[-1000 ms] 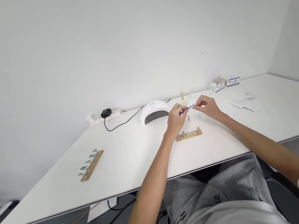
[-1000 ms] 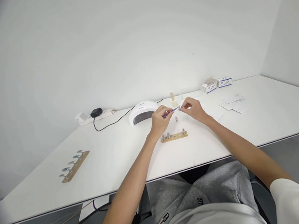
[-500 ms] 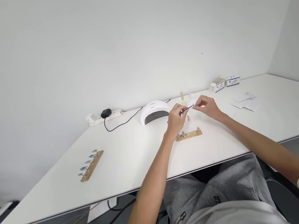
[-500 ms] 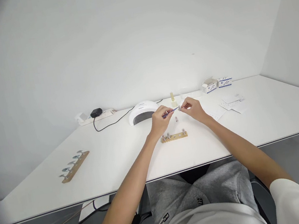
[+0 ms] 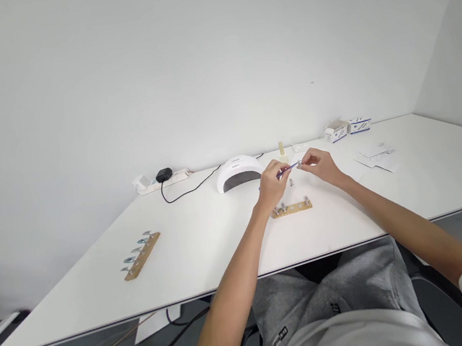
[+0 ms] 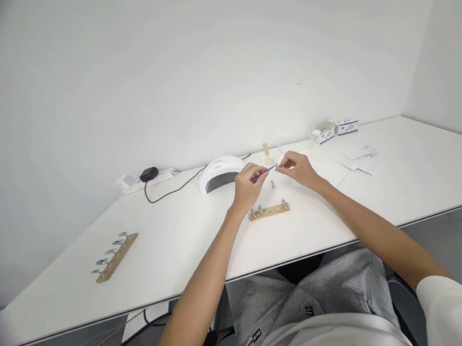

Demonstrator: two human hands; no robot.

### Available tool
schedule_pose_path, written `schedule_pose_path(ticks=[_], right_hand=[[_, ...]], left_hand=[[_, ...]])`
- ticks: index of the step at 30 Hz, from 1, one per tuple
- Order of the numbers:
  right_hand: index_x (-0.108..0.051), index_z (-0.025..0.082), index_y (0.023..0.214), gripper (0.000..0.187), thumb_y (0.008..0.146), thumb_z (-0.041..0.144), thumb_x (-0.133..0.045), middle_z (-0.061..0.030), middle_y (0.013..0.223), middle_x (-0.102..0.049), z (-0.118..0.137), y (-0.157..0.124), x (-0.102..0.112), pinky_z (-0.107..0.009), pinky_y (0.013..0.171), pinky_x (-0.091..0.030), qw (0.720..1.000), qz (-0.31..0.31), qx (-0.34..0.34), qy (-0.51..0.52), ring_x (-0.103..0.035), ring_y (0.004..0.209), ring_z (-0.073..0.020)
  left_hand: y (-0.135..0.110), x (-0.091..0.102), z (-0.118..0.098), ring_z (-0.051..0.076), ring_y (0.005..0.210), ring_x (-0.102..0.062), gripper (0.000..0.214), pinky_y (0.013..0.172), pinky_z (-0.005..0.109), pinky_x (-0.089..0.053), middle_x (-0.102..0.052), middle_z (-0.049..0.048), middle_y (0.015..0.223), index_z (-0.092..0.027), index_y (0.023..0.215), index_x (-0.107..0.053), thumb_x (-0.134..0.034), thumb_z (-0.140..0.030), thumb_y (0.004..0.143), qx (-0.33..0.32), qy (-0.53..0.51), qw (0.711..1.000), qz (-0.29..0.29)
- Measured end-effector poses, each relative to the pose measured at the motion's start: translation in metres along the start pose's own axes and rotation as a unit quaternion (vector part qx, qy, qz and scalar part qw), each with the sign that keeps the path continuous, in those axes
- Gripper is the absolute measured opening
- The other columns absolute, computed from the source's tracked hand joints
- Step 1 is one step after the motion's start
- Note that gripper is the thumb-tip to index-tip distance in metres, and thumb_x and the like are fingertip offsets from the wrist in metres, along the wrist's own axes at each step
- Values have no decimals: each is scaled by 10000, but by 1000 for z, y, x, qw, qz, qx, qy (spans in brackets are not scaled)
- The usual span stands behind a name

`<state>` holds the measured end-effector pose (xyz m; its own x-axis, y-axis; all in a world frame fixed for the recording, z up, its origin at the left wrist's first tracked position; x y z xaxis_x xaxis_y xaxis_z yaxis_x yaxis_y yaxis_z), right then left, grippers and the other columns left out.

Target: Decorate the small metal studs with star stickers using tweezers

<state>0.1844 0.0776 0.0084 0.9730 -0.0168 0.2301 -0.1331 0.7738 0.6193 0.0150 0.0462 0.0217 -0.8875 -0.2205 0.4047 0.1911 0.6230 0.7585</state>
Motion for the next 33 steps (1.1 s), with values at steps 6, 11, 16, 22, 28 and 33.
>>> schedule_pose_path(ticks=[6,11,16,22,28,33], right_hand=[[-552,203,635,307,655,436,-751,-9,661,-585,1,-1,0,-336,655,-515,1000,2,6,-3,-564,625,-149],[-550,201,646,286,665,403,-752,-6,682,-575,4,0,3,-323,642,-502,999,-24,24,-9,-563,624,-143],[-546,206,657,304,682,444,-732,-8,688,-571,7,0,4,-313,621,-495,998,-43,36,-28,-548,617,-138],[-539,208,648,326,680,471,-730,-8,681,-555,12,-1,3,-314,602,-489,997,-43,50,-27,-533,599,-134],[-533,211,644,355,668,506,-729,-9,683,-545,14,-2,2,-322,602,-493,998,-38,44,-25,-524,595,-134],[-528,210,642,364,640,497,-753,-3,682,-539,14,-2,1,-318,594,-489,998,-33,43,-13,-518,586,-129]], left_hand=[[2,2,0,109,680,-524,38,635,242,-439,-570,6,760,-182,785,-627,-603,-178,814,11,-6,1000,-16],[2,3,-1,94,623,-496,45,607,231,-436,-568,4,745,-175,784,-643,-604,-176,808,24,-10,1000,-17],[0,2,-5,97,615,-500,81,585,232,-426,-575,8,720,-177,779,-641,-577,-188,828,-5,11,1000,-28],[-2,-1,-7,102,626,-506,91,590,235,-425,-570,10,713,-178,768,-626,-564,-194,833,-31,22,998,-43],[-3,-3,-8,108,646,-517,116,611,239,-434,-565,13,723,-185,780,-615,-532,-209,858,-38,35,998,-42],[-4,-3,-8,102,644,-511,112,604,230,-428,-562,11,726,-180,779,-607,-533,-200,859,-47,37,997,-40]])
Point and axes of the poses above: each hand's wrist, its own y-axis towards the middle knuckle, its own x-axis out of the back of the hand, z = x × y, the point moved 5 cm from there along y, towards the middle knuckle
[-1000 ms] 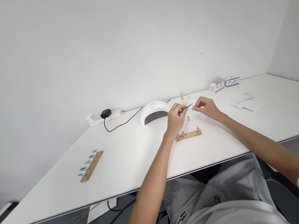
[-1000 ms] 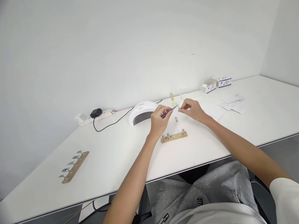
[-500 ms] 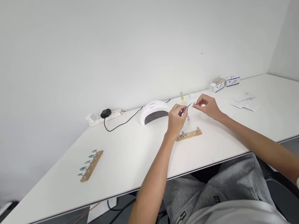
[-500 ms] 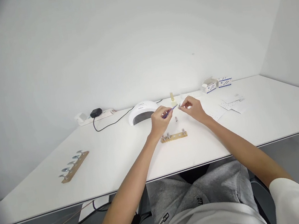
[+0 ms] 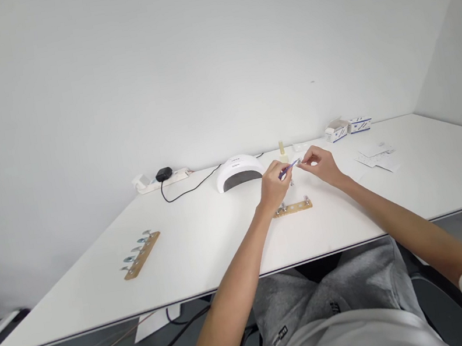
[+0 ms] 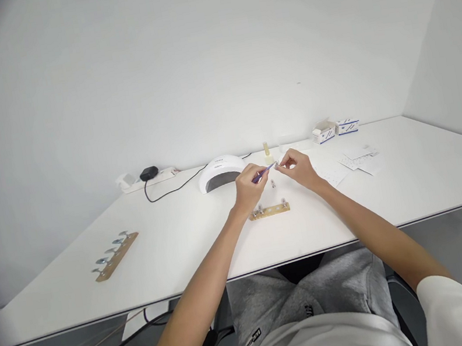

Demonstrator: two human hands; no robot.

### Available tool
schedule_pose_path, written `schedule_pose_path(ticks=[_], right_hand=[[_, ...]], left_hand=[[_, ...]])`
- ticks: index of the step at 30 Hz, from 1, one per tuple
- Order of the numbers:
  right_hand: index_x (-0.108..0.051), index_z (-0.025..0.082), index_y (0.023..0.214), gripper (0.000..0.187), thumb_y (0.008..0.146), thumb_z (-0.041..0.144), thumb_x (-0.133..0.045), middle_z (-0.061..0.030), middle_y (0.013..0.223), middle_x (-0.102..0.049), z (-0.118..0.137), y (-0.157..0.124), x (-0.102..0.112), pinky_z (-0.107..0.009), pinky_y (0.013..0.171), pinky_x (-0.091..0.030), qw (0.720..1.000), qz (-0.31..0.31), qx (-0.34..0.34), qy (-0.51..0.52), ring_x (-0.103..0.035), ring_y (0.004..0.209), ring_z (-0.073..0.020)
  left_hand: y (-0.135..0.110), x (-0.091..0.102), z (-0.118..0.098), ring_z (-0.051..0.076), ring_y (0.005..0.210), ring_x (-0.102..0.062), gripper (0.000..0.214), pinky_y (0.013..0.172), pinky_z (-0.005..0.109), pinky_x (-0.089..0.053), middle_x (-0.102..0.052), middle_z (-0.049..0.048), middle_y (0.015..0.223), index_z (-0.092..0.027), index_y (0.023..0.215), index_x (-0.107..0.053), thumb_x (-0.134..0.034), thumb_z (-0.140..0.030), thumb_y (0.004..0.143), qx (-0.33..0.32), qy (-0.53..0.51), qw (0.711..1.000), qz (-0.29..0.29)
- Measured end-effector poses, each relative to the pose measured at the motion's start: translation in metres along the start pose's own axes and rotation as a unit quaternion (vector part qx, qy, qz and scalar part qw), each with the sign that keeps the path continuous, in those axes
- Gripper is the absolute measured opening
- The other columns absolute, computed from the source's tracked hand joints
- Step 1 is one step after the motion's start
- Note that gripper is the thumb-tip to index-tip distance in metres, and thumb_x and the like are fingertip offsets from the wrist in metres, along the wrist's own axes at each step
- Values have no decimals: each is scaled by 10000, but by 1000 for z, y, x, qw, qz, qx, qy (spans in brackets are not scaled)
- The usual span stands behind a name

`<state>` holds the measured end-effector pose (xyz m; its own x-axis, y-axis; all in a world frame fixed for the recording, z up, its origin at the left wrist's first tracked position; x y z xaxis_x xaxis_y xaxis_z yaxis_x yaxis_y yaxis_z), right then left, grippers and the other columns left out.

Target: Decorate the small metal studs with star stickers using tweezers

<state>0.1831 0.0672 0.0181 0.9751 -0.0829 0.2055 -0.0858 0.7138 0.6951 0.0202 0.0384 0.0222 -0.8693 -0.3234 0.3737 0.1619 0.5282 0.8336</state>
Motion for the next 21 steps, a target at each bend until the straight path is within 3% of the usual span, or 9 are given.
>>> schedule_pose_path(ticks=[21], right_hand=[[-516,212,639,340,688,478,-722,-7,696,-534,-1,-1,-1,-318,587,-493,1000,11,3,-6,-513,590,-129]], left_hand=[[-2,-4,6,108,677,-531,123,634,232,-436,-565,12,753,-185,807,-605,-512,-223,877,-2,21,1000,18]])
Point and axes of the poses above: each hand's wrist, its own y-axis towards the middle knuckle, its own x-axis out of the back of the hand, z = x × y, the point moved 5 cm from there along y, towards the middle knuckle
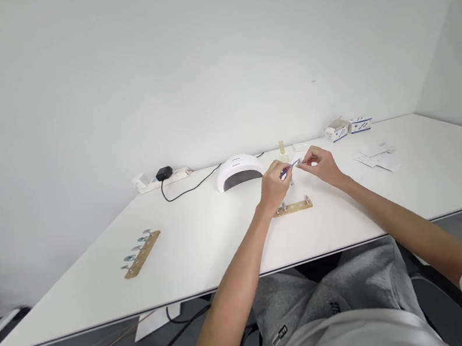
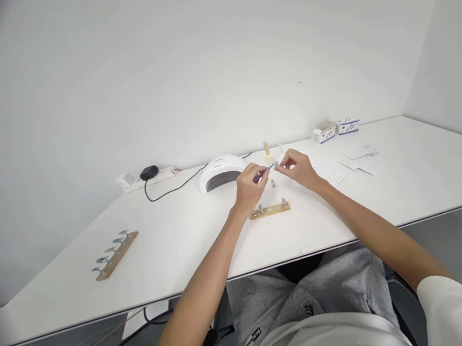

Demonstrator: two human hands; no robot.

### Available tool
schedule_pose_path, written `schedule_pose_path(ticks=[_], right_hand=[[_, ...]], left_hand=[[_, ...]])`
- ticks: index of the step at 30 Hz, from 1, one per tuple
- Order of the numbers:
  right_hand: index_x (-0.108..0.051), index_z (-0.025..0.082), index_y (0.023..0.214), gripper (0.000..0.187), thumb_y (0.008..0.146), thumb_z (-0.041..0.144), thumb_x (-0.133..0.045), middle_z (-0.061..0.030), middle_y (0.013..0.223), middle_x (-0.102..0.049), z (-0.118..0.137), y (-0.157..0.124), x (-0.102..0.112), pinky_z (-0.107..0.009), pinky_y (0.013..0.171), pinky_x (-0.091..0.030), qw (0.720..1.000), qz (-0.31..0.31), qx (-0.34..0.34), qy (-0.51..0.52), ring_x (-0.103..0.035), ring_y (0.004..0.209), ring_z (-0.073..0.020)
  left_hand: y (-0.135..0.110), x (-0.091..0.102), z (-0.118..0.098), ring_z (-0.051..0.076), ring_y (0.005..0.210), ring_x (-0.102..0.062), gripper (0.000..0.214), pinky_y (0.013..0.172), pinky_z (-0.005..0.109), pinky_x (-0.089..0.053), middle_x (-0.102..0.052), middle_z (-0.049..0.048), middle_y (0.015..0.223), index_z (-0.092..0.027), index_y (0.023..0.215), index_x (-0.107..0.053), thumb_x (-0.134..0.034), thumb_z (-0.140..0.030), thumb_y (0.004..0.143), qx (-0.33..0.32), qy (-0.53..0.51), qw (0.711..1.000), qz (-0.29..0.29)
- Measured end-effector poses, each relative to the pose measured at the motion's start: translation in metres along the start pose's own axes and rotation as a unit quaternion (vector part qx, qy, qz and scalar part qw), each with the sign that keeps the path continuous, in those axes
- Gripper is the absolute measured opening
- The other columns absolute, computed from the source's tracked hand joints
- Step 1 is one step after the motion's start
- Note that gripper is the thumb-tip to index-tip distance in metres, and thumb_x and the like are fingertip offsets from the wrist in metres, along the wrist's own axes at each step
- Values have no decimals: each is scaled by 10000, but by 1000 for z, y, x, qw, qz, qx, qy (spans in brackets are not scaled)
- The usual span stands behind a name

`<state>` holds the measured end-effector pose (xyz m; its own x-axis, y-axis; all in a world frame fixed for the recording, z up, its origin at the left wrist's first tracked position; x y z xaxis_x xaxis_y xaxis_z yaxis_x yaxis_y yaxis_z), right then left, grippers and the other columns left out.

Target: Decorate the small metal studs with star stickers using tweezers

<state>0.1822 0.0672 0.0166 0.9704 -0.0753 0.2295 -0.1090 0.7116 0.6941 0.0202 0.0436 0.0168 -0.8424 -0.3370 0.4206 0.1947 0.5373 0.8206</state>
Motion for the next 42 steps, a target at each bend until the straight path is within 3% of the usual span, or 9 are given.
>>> schedule_pose_path(ticks=[8,15,24,34,39,42], right_hand=[[-517,205,631,311,704,427,-722,3,688,-523,1,-1,0,-301,588,-477,1000,1,7,-4,-504,583,-118],[-517,196,631,300,725,418,-696,1,693,-518,0,0,0,-286,581,-471,1000,1,10,-10,-498,592,-112],[-514,194,624,283,715,378,-708,8,685,-508,1,0,1,-282,582,-468,1000,-9,4,-3,-494,591,-109],[-559,192,646,284,659,402,-751,-4,699,-562,-3,0,0,-341,669,-550,996,-7,-49,68,-570,656,-142],[-602,188,648,274,633,399,-776,-14,704,-593,-2,-1,0,-361,713,-565,993,-6,-60,98,-618,688,-164],[-642,182,661,256,643,402,-772,-29,712,-637,0,-1,1,-362,720,-557,991,-6,-74,109,-634,660,-165]], left_hand=[[-1,1,-6,110,714,-558,155,592,211,-406,-582,30,792,-177,861,-597,-452,-206,909,-55,94,994,11],[-2,1,-13,86,597,-517,247,489,208,-317,-569,36,750,-155,841,-611,-388,-197,938,-119,217,969,-15],[-3,3,-16,83,569,-493,258,480,213,-307,-552,31,720,-161,833,-619,-388,-197,942,-140,210,967,-43],[4,22,-6,123,701,-546,173,598,231,-430,-577,44,791,-174,905,-661,-512,-259,887,-10,7,989,-146],[8,28,0,117,693,-526,165,595,230,-419,-576,36,778,-170,871,-697,-576,-280,842,91,-82,982,-145],[9,26,9,100,651,-510,187,535,218,-394,-580,38,806,-170,895,-703,-597,-306,822,153,-186,960,-141]])
Point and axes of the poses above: each hand's wrist, its own y-axis towards the middle knuckle, its own x-axis out of the back of the hand, z = x × y, the point moved 5 cm from there along y, towards the middle knuckle
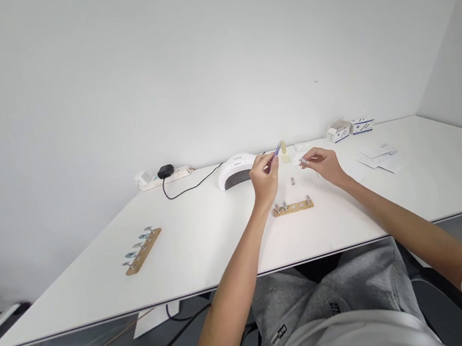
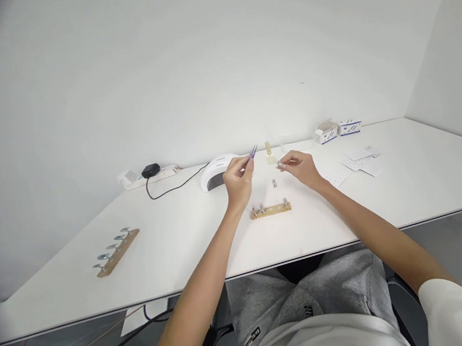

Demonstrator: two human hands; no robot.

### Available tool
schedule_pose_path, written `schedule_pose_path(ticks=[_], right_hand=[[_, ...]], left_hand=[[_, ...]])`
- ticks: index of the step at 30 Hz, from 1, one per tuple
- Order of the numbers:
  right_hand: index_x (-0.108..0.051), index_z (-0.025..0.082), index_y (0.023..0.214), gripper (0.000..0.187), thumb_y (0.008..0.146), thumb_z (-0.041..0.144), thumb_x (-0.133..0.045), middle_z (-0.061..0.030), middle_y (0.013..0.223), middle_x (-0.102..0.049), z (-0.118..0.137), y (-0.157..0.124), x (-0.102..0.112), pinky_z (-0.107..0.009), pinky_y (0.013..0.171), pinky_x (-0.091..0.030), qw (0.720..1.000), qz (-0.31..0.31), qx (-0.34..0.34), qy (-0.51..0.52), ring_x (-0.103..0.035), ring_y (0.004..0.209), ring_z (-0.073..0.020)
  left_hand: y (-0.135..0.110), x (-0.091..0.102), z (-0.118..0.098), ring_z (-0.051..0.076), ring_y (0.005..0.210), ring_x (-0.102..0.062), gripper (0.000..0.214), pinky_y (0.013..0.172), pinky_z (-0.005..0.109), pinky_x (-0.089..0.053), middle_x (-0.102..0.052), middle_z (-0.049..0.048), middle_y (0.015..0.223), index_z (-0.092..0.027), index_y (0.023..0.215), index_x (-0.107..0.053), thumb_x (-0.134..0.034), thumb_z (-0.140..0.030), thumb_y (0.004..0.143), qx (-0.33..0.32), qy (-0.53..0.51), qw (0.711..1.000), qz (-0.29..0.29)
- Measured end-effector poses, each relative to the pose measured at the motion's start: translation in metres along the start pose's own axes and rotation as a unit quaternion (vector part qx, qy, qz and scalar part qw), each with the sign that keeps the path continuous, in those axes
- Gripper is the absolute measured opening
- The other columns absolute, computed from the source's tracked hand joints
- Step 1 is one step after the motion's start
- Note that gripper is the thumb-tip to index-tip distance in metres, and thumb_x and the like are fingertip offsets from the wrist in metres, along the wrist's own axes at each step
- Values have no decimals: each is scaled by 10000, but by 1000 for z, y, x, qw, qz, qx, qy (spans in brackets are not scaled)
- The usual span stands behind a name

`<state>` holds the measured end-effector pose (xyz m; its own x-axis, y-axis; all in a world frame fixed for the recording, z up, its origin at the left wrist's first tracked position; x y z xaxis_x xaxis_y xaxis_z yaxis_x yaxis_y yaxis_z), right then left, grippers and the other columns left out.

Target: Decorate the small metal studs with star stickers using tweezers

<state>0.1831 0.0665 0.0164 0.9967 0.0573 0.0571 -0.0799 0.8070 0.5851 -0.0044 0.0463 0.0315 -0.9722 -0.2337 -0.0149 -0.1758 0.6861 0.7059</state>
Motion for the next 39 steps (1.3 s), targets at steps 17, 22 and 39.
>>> schedule_pose_path(ticks=[17,22,39], right_hand=[[-725,150,686,261,599,390,-782,-54,668,-700,-13,-3,-11,-348,735,-535,985,117,-123,-18,-649,631,-174],[-735,158,698,219,648,371,-748,-44,652,-692,-13,-5,-14,-337,754,-521,980,150,-125,-28,-644,676,-176],[-745,148,730,239,684,382,-726,-38,622,-676,-11,-5,-14,-320,722,-497,979,154,-130,-24,-601,624,-150]], left_hand=[[7,4,23,51,304,-373,386,333,156,-233,-486,-88,446,-205,880,-456,-629,-530,762,204,-199,959,-3],[6,-6,20,59,362,-456,403,380,186,-385,-588,-36,568,-190,878,-431,-631,-523,770,194,-231,951,64],[0,-12,2,130,584,-638,382,538,276,-549,-652,8,705,-206,920,-375,-587,-505,812,133,-233,958,96]])
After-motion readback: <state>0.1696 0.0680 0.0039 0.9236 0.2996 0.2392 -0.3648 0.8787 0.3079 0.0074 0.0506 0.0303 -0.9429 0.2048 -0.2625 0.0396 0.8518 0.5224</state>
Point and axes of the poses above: each hand's wrist, its own y-axis towards the middle knuckle, its own x-axis out of the back of the hand, z = x × y, the point moved 5 cm from there along y, towards the middle knuckle
